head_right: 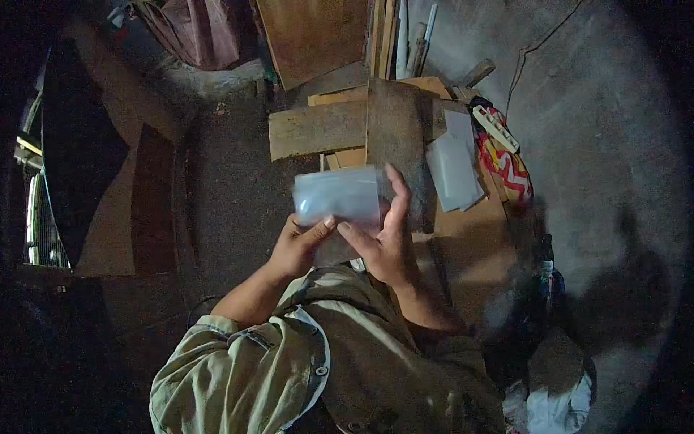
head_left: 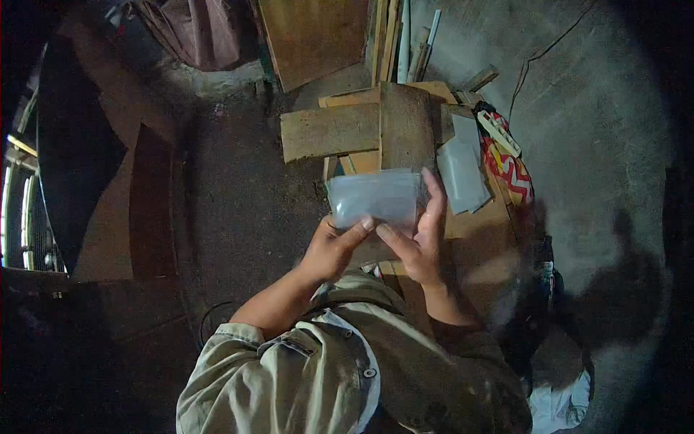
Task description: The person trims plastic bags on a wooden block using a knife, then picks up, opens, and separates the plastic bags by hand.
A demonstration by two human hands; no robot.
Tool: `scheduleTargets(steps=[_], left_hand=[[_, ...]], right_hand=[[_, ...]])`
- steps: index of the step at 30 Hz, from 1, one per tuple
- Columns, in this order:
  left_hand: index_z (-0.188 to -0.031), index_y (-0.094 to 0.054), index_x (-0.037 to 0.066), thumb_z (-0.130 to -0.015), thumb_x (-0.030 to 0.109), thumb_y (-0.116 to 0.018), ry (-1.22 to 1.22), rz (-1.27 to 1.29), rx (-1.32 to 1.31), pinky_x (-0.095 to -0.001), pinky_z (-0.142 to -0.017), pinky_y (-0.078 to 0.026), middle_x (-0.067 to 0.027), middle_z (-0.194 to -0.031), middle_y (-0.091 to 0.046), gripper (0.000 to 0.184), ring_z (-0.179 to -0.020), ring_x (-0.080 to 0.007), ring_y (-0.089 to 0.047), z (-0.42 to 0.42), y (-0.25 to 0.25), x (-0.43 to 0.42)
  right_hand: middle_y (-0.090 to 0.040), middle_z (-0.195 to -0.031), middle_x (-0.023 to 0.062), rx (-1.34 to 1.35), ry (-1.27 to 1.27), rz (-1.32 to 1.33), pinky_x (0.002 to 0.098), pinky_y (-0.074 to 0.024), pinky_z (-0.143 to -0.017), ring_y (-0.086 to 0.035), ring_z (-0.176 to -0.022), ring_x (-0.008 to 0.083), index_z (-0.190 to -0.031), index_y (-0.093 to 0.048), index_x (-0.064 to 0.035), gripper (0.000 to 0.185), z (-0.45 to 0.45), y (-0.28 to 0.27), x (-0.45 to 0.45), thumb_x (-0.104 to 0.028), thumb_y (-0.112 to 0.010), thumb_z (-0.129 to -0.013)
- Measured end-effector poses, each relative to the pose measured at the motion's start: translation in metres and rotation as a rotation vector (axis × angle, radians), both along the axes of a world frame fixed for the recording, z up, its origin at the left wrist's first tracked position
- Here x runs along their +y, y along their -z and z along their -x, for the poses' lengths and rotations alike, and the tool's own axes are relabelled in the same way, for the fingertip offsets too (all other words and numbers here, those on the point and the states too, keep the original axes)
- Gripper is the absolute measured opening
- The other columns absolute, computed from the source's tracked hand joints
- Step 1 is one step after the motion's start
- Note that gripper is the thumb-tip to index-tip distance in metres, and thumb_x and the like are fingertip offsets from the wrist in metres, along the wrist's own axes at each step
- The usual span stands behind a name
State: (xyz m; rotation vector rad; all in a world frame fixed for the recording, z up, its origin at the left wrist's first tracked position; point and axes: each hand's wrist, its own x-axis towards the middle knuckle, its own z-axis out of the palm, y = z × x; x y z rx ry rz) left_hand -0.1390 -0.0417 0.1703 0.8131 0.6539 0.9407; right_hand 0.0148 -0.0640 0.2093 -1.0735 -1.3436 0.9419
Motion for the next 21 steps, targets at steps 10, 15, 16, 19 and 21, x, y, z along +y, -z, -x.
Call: scheduleTargets(steps=[10,15,16,19,21], left_hand=[[-0.095,-0.062,0.002,-0.092,0.02,-0.06,-0.099,-0.049,0.02,-0.0264,-0.072,-0.044,0.002,-0.087,-0.06,0.018,-0.08,-0.0079,-0.052,0.01,-0.015,0.001],[-0.097,-0.063,0.002,-0.09,0.019,-0.062,-0.016,-0.205,0.081,-0.0269,-0.073,-0.045,-0.0002,-0.088,-0.061,0.019,-0.082,-0.0092,-0.053,0.016,-0.003,-0.006],[-0.098,-0.062,0.001,-0.09,0.019,-0.062,-0.005,-0.224,0.069,-0.0273,-0.074,-0.045,-0.0007,-0.088,-0.061,0.02,-0.083,-0.0095,-0.054,0.016,-0.004,-0.007],[-0.1,-0.063,0.001,-0.09,0.02,-0.063,0.022,-0.262,0.093,-0.0281,-0.076,-0.045,-0.0017,-0.09,-0.062,0.022,-0.085,-0.0105,-0.055,0.018,-0.009,-0.012],[-0.102,-0.063,0.001,-0.09,0.02,-0.062,0.073,-0.323,0.149,-0.0284,-0.076,-0.045,-0.0026,-0.09,-0.063,0.023,-0.085,-0.0113,-0.056,0.023,-0.009,-0.012]], right_hand=[[-0.056,-0.117,0.0139,-0.026,-0.272,0.137,0.0366,-0.0394,-0.096,-0.052,-0.108,0.0217,-0.124,-0.045,0.0036,0.051,-0.026,0.036,-0.015,-0.015,-0.064,-0.081],[-0.058,-0.11,0.0103,0.182,-0.198,0.102,0.0299,-0.0413,-0.087,-0.053,-0.101,0.0154,-0.121,-0.048,0.0026,0.046,-0.044,0.025,-0.022,-0.03,-0.057,-0.09],[-0.059,-0.106,0.0088,0.165,-0.136,0.133,0.0274,-0.0419,-0.084,-0.054,-0.098,0.0128,-0.12,-0.049,0.0023,0.044,-0.044,0.021,-0.024,-0.031,-0.055,-0.092],[-0.058,-0.088,0.002,0.278,-0.108,0.081,0.0235,-0.0419,-0.075,-0.052,-0.081,0.0081,-0.115,-0.051,0.0028,0.035,-0.034,-0.008,-0.019,-0.025,-0.053,-0.094],[-0.056,-0.083,-0.0003,0.314,-0.019,0.064,0.0223,-0.0414,-0.067,-0.049,-0.073,0.006,-0.112,-0.053,0.0017,0.027,-0.03,-0.013,-0.022,-0.017,-0.056,-0.092]])
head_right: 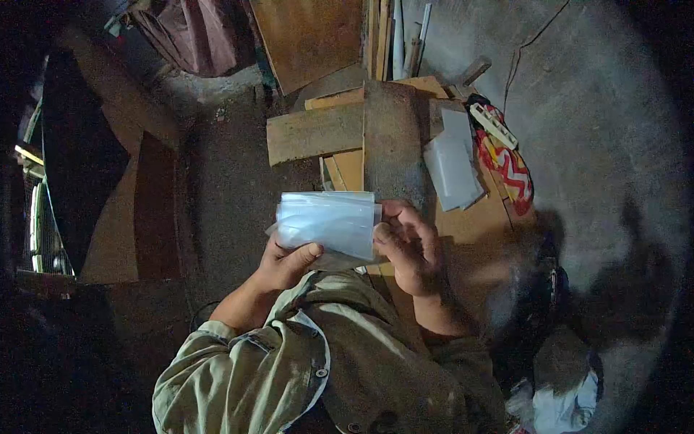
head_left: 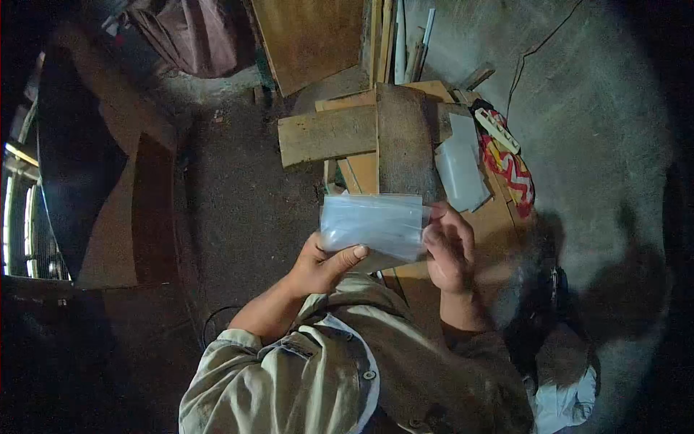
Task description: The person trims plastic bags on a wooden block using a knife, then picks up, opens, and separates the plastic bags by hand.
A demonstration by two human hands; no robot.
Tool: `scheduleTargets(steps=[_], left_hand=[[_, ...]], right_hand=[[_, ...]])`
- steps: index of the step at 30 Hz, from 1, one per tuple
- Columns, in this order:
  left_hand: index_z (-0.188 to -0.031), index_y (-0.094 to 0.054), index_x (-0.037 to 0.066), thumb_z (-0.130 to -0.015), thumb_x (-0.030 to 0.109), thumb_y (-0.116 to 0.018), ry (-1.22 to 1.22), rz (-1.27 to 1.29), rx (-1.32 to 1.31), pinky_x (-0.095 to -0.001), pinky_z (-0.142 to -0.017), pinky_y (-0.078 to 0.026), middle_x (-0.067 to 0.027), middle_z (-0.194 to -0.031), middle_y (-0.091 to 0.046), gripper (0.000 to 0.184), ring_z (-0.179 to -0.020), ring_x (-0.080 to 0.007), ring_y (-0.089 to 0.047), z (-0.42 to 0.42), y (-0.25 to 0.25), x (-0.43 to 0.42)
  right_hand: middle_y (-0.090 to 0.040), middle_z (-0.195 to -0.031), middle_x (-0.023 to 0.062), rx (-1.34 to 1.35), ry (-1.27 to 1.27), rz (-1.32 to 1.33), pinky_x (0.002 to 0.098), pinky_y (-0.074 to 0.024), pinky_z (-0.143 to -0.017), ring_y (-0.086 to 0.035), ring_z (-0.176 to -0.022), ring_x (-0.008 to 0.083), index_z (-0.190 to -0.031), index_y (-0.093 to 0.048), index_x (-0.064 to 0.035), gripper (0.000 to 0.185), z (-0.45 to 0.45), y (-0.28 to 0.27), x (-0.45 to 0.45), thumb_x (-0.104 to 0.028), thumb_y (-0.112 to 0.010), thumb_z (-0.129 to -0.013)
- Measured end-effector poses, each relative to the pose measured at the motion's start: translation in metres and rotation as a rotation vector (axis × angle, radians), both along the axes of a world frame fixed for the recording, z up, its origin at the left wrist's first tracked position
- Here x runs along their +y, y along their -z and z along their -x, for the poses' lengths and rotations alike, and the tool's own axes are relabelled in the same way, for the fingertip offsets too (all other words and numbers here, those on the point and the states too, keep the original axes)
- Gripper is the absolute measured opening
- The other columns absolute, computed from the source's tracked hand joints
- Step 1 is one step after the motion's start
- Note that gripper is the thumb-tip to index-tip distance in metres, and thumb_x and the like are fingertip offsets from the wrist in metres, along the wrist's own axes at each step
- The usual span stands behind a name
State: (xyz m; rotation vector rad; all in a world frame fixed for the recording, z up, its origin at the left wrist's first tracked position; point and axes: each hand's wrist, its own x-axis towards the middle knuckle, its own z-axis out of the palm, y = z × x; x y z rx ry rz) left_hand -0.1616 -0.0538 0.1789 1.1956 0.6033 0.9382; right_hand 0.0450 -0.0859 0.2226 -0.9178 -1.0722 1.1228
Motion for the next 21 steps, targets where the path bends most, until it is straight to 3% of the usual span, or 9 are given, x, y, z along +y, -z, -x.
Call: scheduleTargets(steps=[4,12,15,21], left_hand=[[-0.101,-0.063,0.001,-0.089,0.021,-0.063,0.002,-0.029,0.001,-0.029,-0.075,-0.046,-0.0032,-0.089,-0.063,0.023,-0.084,-0.0119,-0.056,0.0,0.001,-0.001],[-0.098,-0.063,0.001,-0.089,0.019,-0.063,-0.033,0.018,-0.016,-0.0292,-0.073,-0.046,-0.004,-0.089,-0.063,0.02,-0.083,-0.0126,-0.057,-0.004,0.006,-0.005],[-0.097,-0.064,0.002,-0.089,0.018,-0.063,-0.013,-0.026,0.022,-0.0288,-0.073,-0.046,-0.0034,-0.087,-0.063,0.018,-0.082,-0.0123,-0.057,-0.002,0.006,-0.003],[-0.093,-0.065,0.001,-0.09,0.018,-0.062,-0.013,-0.05,0.047,-0.0285,-0.071,-0.046,-0.0018,-0.083,-0.063,0.017,-0.079,-0.0113,-0.056,-0.002,0.006,-0.003]], right_hand=[[-0.058,-0.085,0.0007,-0.062,-0.081,-0.009,0.0224,-0.0429,-0.066,-0.051,-0.073,0.0054,-0.112,-0.054,0.0004,0.026,-0.009,0.003,0.006,-0.012,-0.059,-0.09],[-0.057,-0.083,-0.0002,-0.109,0.124,-0.08,0.0171,-0.0405,-0.061,-0.049,-0.068,0.0025,-0.109,-0.055,0.0003,0.022,0.013,-0.019,0.011,-0.005,-0.06,-0.088],[-0.058,-0.085,0.0001,-0.25,0.013,-0.108,0.0172,-0.0415,-0.062,-0.05,-0.07,0.0026,-0.107,-0.057,-0.0001,0.019,-0.001,-0.008,0.011,-0.004,-0.06,-0.088],[-0.058,-0.083,-0.0011,-0.219,0.0,0.004,0.0182,-0.043,-0.067,-0.052,-0.073,0.003,-0.103,-0.058,0.0,0.016,0.0,-0.018,0.012,-0.004,-0.06,-0.088]])
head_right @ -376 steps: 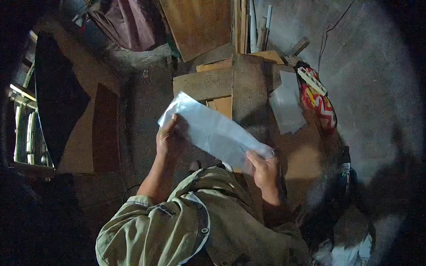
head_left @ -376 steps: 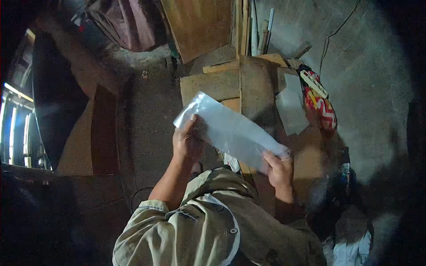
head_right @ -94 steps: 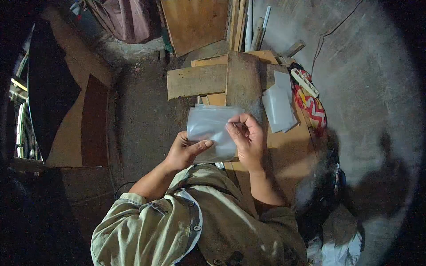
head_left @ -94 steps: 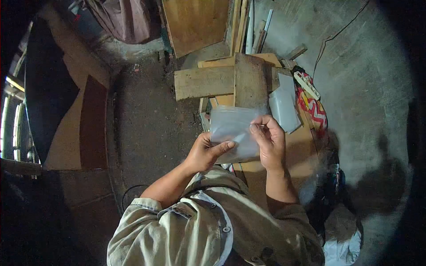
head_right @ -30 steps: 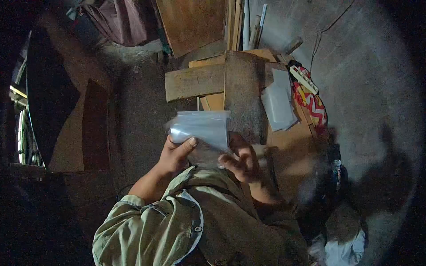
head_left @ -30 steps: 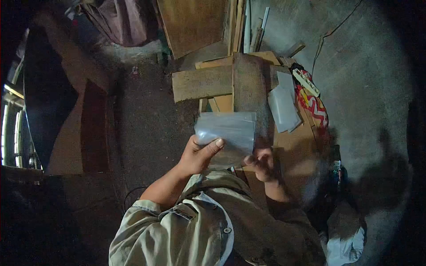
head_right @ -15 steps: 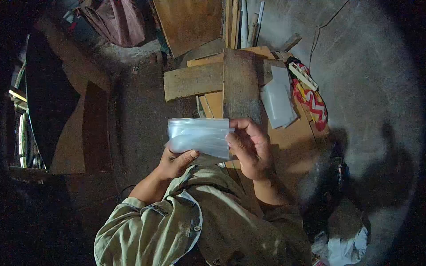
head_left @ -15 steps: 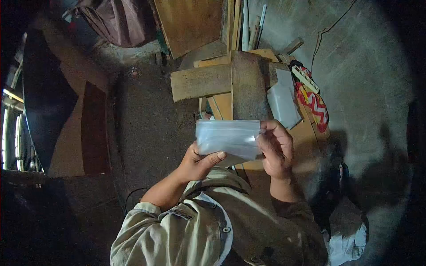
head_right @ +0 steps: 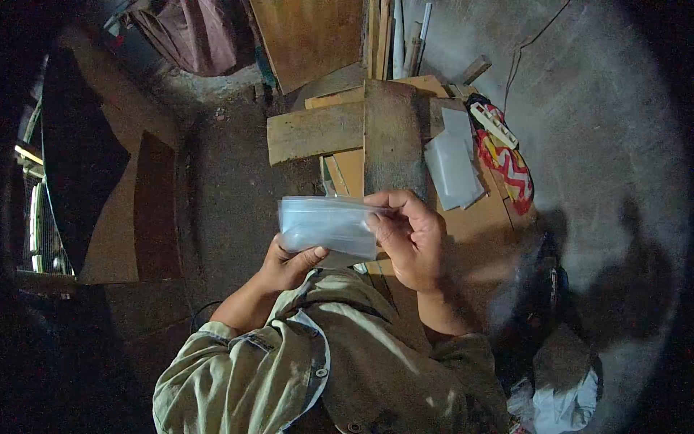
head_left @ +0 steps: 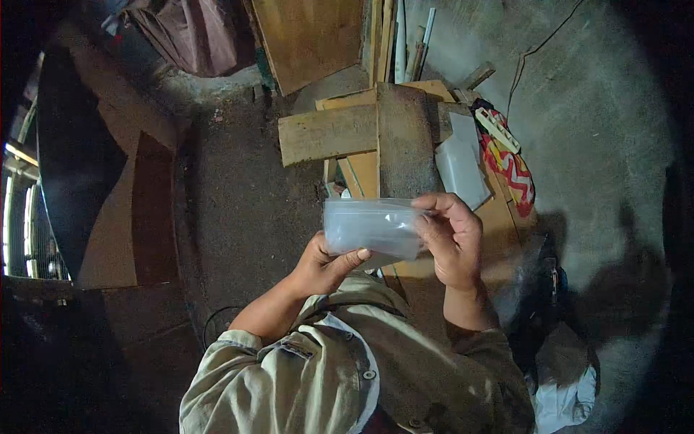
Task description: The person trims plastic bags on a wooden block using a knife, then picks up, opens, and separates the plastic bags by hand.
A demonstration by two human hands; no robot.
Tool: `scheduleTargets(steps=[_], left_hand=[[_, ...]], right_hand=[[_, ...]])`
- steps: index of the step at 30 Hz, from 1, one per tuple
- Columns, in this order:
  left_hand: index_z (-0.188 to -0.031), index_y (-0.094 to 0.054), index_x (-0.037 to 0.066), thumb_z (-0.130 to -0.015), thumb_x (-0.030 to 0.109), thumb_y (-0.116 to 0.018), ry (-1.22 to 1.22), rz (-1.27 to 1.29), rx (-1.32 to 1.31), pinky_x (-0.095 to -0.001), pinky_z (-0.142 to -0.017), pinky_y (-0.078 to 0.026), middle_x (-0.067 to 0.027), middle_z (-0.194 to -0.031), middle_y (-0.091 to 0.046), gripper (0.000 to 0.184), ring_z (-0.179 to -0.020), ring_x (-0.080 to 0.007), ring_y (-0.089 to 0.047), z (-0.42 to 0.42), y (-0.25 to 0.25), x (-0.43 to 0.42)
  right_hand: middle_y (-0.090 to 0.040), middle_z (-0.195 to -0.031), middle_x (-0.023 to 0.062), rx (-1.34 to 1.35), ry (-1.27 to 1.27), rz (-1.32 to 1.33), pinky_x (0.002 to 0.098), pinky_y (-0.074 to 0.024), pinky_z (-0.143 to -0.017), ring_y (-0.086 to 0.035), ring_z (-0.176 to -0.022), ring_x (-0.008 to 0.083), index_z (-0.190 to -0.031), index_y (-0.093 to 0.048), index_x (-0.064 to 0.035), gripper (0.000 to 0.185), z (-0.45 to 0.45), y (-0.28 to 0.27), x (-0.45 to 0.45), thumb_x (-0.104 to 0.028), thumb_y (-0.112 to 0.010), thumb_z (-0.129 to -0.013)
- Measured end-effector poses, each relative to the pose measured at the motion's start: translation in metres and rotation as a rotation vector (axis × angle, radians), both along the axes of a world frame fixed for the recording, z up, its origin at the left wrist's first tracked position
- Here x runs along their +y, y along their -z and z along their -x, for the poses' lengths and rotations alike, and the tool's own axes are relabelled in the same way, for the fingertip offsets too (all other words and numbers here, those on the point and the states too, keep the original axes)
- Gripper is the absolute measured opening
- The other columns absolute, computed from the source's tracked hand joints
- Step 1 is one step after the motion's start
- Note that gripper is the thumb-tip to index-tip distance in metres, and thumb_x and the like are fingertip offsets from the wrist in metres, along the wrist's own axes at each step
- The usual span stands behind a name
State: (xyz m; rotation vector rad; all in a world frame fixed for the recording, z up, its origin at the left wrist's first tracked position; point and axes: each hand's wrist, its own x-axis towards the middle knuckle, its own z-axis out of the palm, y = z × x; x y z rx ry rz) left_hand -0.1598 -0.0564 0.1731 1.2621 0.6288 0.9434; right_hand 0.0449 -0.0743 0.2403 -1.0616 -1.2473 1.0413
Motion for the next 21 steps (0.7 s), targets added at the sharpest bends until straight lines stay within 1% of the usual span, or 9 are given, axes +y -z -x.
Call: scheduleTargets(steps=[4,6,7,11,13,16,17,19,21], left_hand=[[-0.091,-0.065,0.001,-0.09,0.018,-0.062,0.011,-0.044,0.025,-0.0288,-0.069,-0.047,-0.0017,-0.081,-0.063,0.017,-0.077,-0.0111,-0.056,0.0,-0.001,0.002],[-0.09,-0.064,0.0,-0.09,0.018,-0.062,0.012,-0.051,0.086,-0.029,-0.068,-0.047,-0.0027,-0.08,-0.064,0.018,-0.076,-0.0114,-0.057,0.0,-0.004,0.003],[-0.088,-0.064,-0.001,-0.089,0.018,-0.062,-0.003,-0.038,0.039,-0.029,-0.066,-0.046,-0.004,-0.078,-0.063,0.019,-0.074,-0.0117,-0.057,-0.002,-0.007,0.002],[-0.086,-0.063,-0.001,-0.089,0.017,-0.062,-0.004,-0.097,0.068,-0.0288,-0.065,-0.046,-0.0047,-0.077,-0.062,0.018,-0.074,-0.012,-0.057,-0.001,-0.006,0.005],[-0.085,-0.063,-0.001,-0.089,0.016,-0.062,-0.032,-0.15,0.03,-0.0288,-0.064,-0.046,-0.0046,-0.075,-0.062,0.018,-0.072,-0.0128,-0.057,-0.001,-0.007,0.006],[-0.085,-0.063,0.0,-0.089,0.016,-0.062,-0.027,-0.185,0.063,-0.0291,-0.062,-0.046,-0.0053,-0.075,-0.063,0.017,-0.07,-0.0136,-0.058,0.003,-0.002,0.007],[-0.085,-0.063,0.0,-0.089,0.016,-0.062,-0.029,-0.185,0.062,-0.0291,-0.062,-0.046,-0.0053,-0.075,-0.063,0.017,-0.07,-0.0136,-0.058,0.003,-0.004,0.007],[-0.085,-0.063,0.0,-0.089,0.016,-0.062,-0.055,-0.238,0.07,-0.0292,-0.061,-0.046,-0.0056,-0.073,-0.062,0.017,-0.068,-0.0137,-0.057,0.003,-0.01,0.008],[-0.085,-0.063,-0.001,-0.089,0.016,-0.062,-0.051,-0.222,0.04,-0.0293,-0.061,-0.046,-0.006,-0.073,-0.062,0.017,-0.068,-0.0138,-0.057,0.001,-0.005,0.008]], right_hand=[[-0.06,-0.084,-0.0002,-0.038,-0.007,0.0,0.019,-0.0439,-0.069,-0.053,-0.076,0.0038,-0.102,-0.059,0.0004,0.015,-0.004,0.003,0.001,-0.004,-0.061,-0.088],[-0.061,-0.086,0.0008,-0.055,0.045,-0.069,0.0192,-0.0444,-0.07,-0.055,-0.078,0.0044,-0.101,-0.059,0.0003,0.015,-0.003,0.003,0.003,-0.003,-0.062,-0.087],[-0.062,-0.087,0.0016,-0.023,0.028,-0.059,0.0191,-0.0447,-0.071,-0.056,-0.079,0.0049,-0.102,-0.059,0.0004,0.016,-0.003,0.002,0.003,-0.003,-0.062,-0.087],[-0.061,-0.085,0.0013,-0.009,0.013,-0.058,0.0191,-0.0449,-0.069,-0.055,-0.076,0.0047,-0.102,-0.059,0.0009,0.019,-0.002,-0.001,0.005,-0.005,-0.065,-0.086],[-0.06,-0.082,-0.0001,0.03,-0.075,0.056,0.0191,-0.0447,-0.066,-0.054,-0.072,0.0045,-0.1,-0.058,0.0007,0.021,-0.006,-0.001,0.005,-0.009,-0.068,-0.084],[-0.058,-0.078,-0.0017,0.017,-0.074,0.137,0.0191,-0.0439,-0.063,-0.053,-0.068,0.0038,-0.096,-0.059,-0.0004,0.021,-0.008,0.0,0.003,-0.011,-0.07,-0.082],[-0.058,-0.078,-0.0017,0.016,-0.075,0.138,0.0191,-0.0439,-0.063,-0.053,-0.068,0.0038,-0.096,-0.059,-0.0004,0.021,-0.01,0.004,0.003,-0.011,-0.07,-0.082],[-0.062,-0.082,0.0017,0.017,-0.112,0.166,0.0195,-0.0424,-0.061,-0.056,-0.071,0.0058,-0.097,-0.058,-0.0014,0.021,-0.013,0.014,0.004,-0.006,-0.069,-0.08],[-0.062,-0.083,0.0021,0.004,-0.11,0.162,0.0199,-0.0429,-0.063,-0.056,-0.072,0.0064,-0.096,-0.058,-0.0011,0.019,-0.011,0.011,0.005,-0.006,-0.068,-0.08]])
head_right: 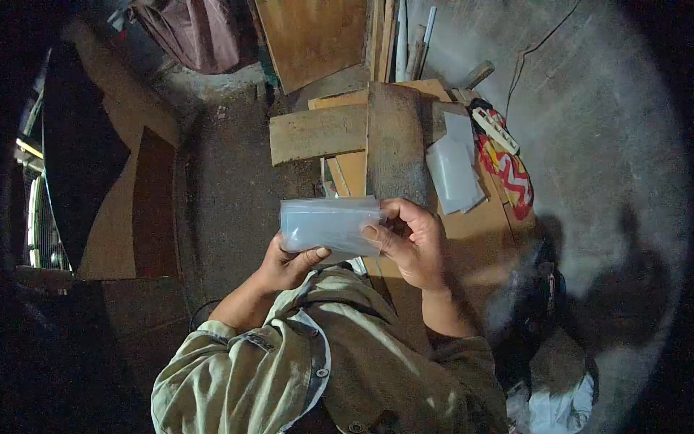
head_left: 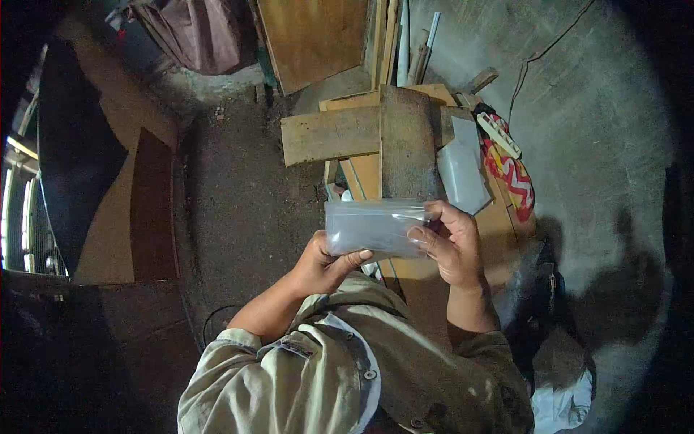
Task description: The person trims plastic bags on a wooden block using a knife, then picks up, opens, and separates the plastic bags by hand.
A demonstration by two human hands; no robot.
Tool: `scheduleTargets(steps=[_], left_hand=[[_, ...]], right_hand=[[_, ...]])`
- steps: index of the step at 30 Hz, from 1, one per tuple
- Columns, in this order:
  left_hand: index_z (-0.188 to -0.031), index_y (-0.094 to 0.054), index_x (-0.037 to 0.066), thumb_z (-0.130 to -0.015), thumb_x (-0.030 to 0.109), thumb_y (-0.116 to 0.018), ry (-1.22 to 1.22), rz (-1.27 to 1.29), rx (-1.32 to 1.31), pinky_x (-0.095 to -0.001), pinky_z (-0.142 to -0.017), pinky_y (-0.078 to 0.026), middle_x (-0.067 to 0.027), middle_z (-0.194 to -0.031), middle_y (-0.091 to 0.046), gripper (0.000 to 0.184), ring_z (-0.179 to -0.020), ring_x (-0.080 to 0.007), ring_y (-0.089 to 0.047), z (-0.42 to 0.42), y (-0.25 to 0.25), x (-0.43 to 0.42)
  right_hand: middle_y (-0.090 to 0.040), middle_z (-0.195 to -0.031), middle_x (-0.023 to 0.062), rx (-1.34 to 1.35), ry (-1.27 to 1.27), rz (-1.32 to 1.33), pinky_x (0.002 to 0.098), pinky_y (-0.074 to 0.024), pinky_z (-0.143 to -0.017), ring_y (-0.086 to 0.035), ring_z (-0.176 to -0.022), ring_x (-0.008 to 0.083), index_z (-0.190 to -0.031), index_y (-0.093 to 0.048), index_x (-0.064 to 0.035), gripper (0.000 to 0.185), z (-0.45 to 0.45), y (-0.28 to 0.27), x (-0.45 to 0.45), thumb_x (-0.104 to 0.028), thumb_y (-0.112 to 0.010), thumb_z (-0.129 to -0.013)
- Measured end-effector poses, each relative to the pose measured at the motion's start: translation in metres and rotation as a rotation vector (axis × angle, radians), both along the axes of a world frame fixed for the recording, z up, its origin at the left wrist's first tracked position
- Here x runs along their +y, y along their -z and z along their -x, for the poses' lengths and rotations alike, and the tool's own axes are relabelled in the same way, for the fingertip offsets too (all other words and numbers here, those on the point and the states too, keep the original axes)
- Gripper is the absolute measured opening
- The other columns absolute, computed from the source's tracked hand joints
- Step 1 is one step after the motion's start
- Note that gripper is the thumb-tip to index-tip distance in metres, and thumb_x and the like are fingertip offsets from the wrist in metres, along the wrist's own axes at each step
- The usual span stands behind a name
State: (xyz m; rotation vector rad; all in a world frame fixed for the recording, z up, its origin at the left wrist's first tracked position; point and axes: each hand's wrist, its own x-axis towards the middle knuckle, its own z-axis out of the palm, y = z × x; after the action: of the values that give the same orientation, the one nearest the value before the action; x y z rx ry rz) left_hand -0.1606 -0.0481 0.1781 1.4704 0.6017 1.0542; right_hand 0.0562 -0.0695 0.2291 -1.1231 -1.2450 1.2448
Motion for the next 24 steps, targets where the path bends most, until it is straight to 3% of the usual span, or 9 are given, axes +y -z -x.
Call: scheduleTargets(steps=[5,7,10,13,17,24], left_hand=[[-0.086,-0.062,-0.002,-0.089,0.016,-0.062,0.04,0.014,0.057,-0.0299,-0.062,-0.046,-0.0064,-0.074,-0.062,0.018,-0.068,-0.0143,-0.057,0.001,0.006,0.0],[-0.085,-0.062,-0.002,-0.089,0.015,-0.062,0.022,-0.044,0.018,-0.0297,-0.061,-0.046,-0.0062,-0.073,-0.061,0.018,-0.068,-0.0139,-0.057,-0.002,0.008,0.0],[-0.084,-0.063,-0.001,-0.089,0.015,-0.062,-0.036,-0.045,-0.01,-0.0293,-0.061,-0.046,-0.0058,-0.073,-0.061,0.017,-0.068,-0.0131,-0.057,-0.006,0.005,-0.003],[-0.084,-0.063,-0.001,-0.089,0.015,-0.062,0.024,0.009,0.013,-0.0294,-0.061,-0.046,-0.006,-0.073,-0.062,0.017,-0.068,-0.0128,-0.057,-0.002,0.014,-0.001],[-0.084,-0.064,-0.001,-0.089,0.015,-0.062,0.021,0.027,0.001,-0.0299,-0.061,-0.046,-0.0061,-0.074,-0.063,0.017,-0.069,-0.0128,-0.057,-0.003,0.008,-0.002],[-0.087,-0.064,-0.001,-0.09,0.015,-0.061,0.014,0.057,0.027,-0.0298,-0.064,-0.047,-0.0057,-0.076,-0.064,0.016,-0.071,-0.0128,-0.058,-0.001,0.005,-0.002]], right_hand=[[-0.064,-0.091,0.0064,-0.043,-0.006,-0.096,0.0221,-0.0445,-0.07,-0.058,-0.08,0.0094,-0.093,-0.06,0.0001,0.015,0.008,-0.006,0.004,-0.006,-0.066,-0.081],[-0.064,-0.101,0.0108,0.005,0.034,-0.17,0.0251,-0.0447,-0.077,-0.059,-0.088,0.0121,-0.095,-0.061,0.0004,0.015,0.011,-0.003,0.003,-0.003,-0.065,-0.081],[-0.063,-0.103,0.012,-0.068,-0.026,-0.226,0.0289,-0.0455,-0.086,-0.059,-0.099,0.0157,-0.097,-0.062,0.0008,0.015,0.006,-0.005,0.006,-0.006,-0.066,-0.083],[-0.063,-0.104,0.0121,-0.098,0.0,-0.212,0.0286,-0.0435,-0.084,-0.058,-0.094,0.0145,-0.095,-0.063,0.0,0.015,0.007,-0.007,0.005,0.003,-0.063,-0.08],[-0.063,-0.104,0.0122,-0.009,0.013,-0.164,0.0287,-0.0436,-0.084,-0.058,-0.093,0.0149,-0.095,-0.063,0.0004,0.015,0.011,-0.011,0.003,0.001,-0.063,-0.081],[-0.062,-0.108,0.0145,-0.365,0.108,-0.418,0.0268,-0.045,-0.08,-0.059,-0.091,0.0172,-0.094,-0.066,-0.0002,0.016,0.014,-0.019,0.001,0.0,-0.066,-0.079]])
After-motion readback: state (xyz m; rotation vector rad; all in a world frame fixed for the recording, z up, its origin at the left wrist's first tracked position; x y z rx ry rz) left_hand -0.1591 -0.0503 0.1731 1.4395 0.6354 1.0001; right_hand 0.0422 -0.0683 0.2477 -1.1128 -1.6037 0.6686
